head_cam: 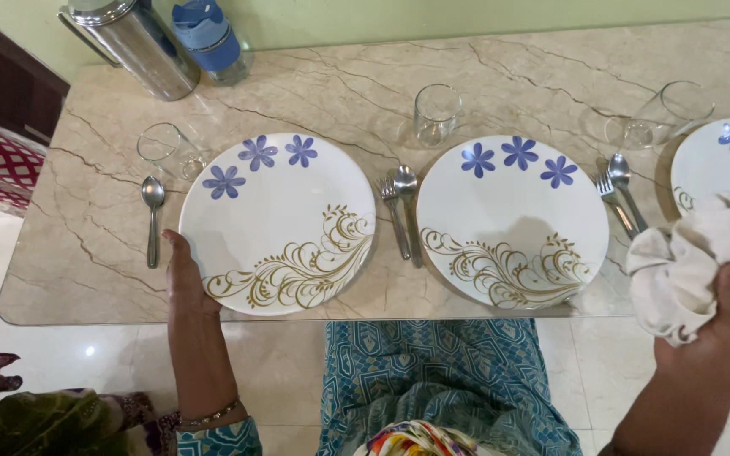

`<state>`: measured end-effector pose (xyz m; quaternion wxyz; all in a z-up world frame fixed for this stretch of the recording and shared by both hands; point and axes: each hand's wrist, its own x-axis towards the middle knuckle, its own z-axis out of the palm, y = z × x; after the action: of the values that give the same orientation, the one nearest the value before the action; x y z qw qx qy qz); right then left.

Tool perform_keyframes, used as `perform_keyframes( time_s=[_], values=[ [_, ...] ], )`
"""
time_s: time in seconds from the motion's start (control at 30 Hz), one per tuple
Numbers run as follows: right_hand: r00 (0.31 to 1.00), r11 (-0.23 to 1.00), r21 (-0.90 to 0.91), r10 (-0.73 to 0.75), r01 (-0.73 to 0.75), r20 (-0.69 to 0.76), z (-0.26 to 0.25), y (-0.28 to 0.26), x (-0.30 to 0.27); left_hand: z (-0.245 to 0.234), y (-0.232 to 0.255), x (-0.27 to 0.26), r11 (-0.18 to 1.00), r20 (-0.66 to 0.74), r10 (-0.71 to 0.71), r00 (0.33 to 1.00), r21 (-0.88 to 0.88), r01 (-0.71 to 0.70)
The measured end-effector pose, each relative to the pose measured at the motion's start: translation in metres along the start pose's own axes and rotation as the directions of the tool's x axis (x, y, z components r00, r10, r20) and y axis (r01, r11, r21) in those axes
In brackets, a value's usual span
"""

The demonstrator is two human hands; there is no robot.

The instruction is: The person wipes and polishes plates and small glasses with a white cloth.

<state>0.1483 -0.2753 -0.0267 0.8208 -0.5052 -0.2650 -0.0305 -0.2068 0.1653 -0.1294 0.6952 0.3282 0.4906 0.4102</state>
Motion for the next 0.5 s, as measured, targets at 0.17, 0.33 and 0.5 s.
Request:
perform_keyframes(
  time_s=[0.17, 0.33, 0.5],
  values=[
    [0.951, 0.929, 0.253, 0.299, -0.271, -0.076, -0.012, -0.018, -0.007, -0.001, -0.001, 0.013, 0.998, -0.031, -0.039, 0.999, 0.038, 0.040],
    [0.907, 0.895, 0.229, 0.411, -0.383, -0.090, -0.033, -0.025, -0.018, 0.002, 0.001, 0.017, 0.996, -0.095, -0.047, 0.994, 0.070, 0.054],
    [0.875, 0.867, 0.216, 0.476, -0.450, -0.090, -0.041, -0.022, -0.027, 0.002, -0.004, 0.020, 0.997, -0.053, 0.023, 0.998, 0.072, -0.019]
  ],
)
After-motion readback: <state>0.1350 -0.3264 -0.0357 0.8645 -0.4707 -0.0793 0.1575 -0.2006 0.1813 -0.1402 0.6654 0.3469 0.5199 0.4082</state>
